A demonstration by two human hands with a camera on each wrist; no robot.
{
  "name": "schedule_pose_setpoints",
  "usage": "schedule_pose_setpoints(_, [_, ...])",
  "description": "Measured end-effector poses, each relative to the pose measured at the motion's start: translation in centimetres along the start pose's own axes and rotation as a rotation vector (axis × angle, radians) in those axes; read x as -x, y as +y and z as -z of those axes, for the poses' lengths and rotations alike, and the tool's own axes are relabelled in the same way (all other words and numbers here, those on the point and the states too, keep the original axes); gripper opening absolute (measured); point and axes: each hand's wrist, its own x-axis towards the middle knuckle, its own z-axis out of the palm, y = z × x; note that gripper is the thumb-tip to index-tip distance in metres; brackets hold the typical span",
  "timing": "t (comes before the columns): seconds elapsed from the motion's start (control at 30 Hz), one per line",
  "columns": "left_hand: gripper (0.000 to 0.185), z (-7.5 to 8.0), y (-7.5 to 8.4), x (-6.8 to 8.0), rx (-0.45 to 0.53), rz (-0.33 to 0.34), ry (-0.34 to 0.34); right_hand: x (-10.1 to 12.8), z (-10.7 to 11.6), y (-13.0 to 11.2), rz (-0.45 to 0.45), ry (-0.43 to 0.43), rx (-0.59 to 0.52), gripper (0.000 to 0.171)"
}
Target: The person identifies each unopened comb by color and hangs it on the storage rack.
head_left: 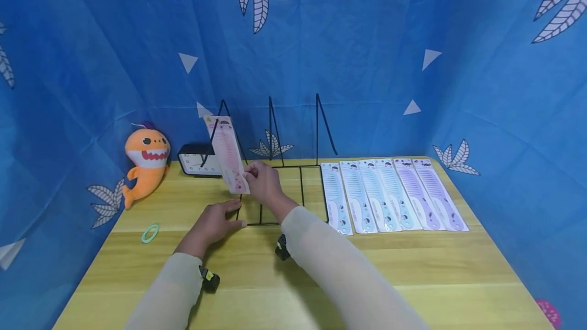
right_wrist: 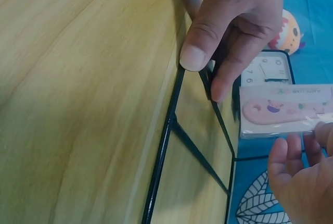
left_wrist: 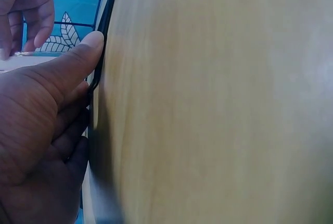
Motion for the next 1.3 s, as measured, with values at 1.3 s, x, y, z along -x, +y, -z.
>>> schedule_pose_setpoints(1.3, [0.067,-0.18,-0.21,-0.05,0.001,-0.024,0.015,-0.38,-0.38,0.65,0.026,0.042,-0.046,0.018])
